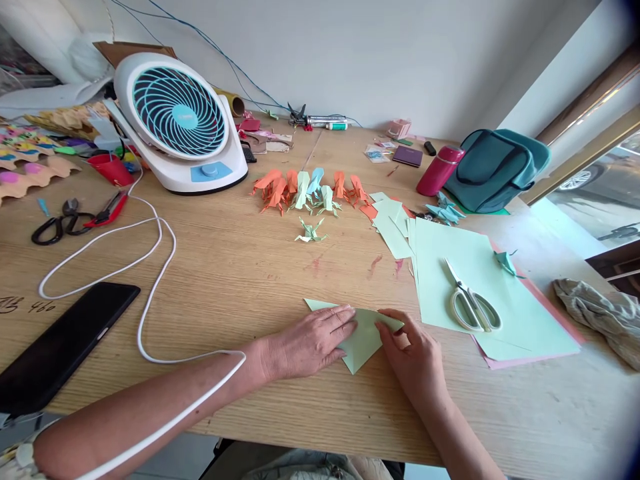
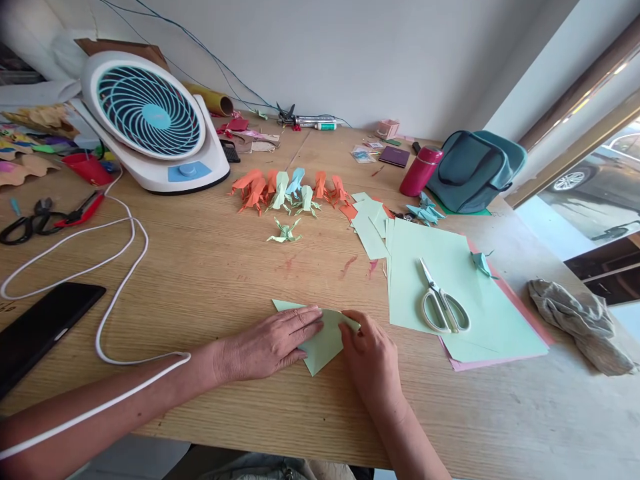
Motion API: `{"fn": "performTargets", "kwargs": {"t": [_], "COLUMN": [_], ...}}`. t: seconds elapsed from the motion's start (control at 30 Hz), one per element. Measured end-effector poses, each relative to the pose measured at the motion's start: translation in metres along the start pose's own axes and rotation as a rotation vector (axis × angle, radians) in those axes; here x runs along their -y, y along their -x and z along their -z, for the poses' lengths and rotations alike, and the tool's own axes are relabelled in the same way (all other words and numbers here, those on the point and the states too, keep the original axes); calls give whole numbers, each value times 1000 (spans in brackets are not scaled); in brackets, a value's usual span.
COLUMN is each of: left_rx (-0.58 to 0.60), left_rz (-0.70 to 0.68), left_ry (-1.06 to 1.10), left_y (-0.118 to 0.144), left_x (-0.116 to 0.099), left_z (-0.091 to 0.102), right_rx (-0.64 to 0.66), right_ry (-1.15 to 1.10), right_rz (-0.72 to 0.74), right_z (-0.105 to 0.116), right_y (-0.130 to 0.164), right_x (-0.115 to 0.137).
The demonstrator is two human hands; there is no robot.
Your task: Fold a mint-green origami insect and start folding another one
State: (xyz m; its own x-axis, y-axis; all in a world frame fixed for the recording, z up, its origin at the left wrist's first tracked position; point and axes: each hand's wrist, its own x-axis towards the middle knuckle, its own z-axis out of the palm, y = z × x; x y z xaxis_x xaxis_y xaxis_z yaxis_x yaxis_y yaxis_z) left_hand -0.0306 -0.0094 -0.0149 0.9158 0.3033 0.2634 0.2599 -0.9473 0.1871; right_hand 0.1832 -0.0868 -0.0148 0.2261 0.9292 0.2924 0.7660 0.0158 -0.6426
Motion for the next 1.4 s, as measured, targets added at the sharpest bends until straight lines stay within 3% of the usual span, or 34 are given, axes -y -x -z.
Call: {"fn": "performTargets", "kwargs": {"t": [0.13, 0.43, 0.8, 0.9, 1.07, 1.13, 1.27, 1.4], "left_rx": [-50, -87, -68, -42, 11, 54, 79, 76], "left_rz": [-48, -61, -71, -61, -101, -98, -90, -111], "left_ry": [7, -65, -102, -56, -34, -28, -23, -24], "left_y": [-3, -10, -11, -11, -12, -13, -16, -17], "left_x": [9, 16, 14, 16, 20, 20, 22, 25], "left_z": [1, 0, 3, 2, 4, 6, 8, 6], "right_rx": [17, 149, 263, 232, 143, 162, 174, 206], "right_ry": [22, 129, 183, 116, 3, -32, -66, -22], "right_rz": [236, 591, 675, 550, -35, -191, -283, -214], "right_z": [1, 6, 10, 10, 11, 13, 16, 16], "right_y": [3, 5, 5, 3, -7, -13, -21, -22], "right_x": [-4, 1, -5, -5, -5, -5, -7, -10]}}
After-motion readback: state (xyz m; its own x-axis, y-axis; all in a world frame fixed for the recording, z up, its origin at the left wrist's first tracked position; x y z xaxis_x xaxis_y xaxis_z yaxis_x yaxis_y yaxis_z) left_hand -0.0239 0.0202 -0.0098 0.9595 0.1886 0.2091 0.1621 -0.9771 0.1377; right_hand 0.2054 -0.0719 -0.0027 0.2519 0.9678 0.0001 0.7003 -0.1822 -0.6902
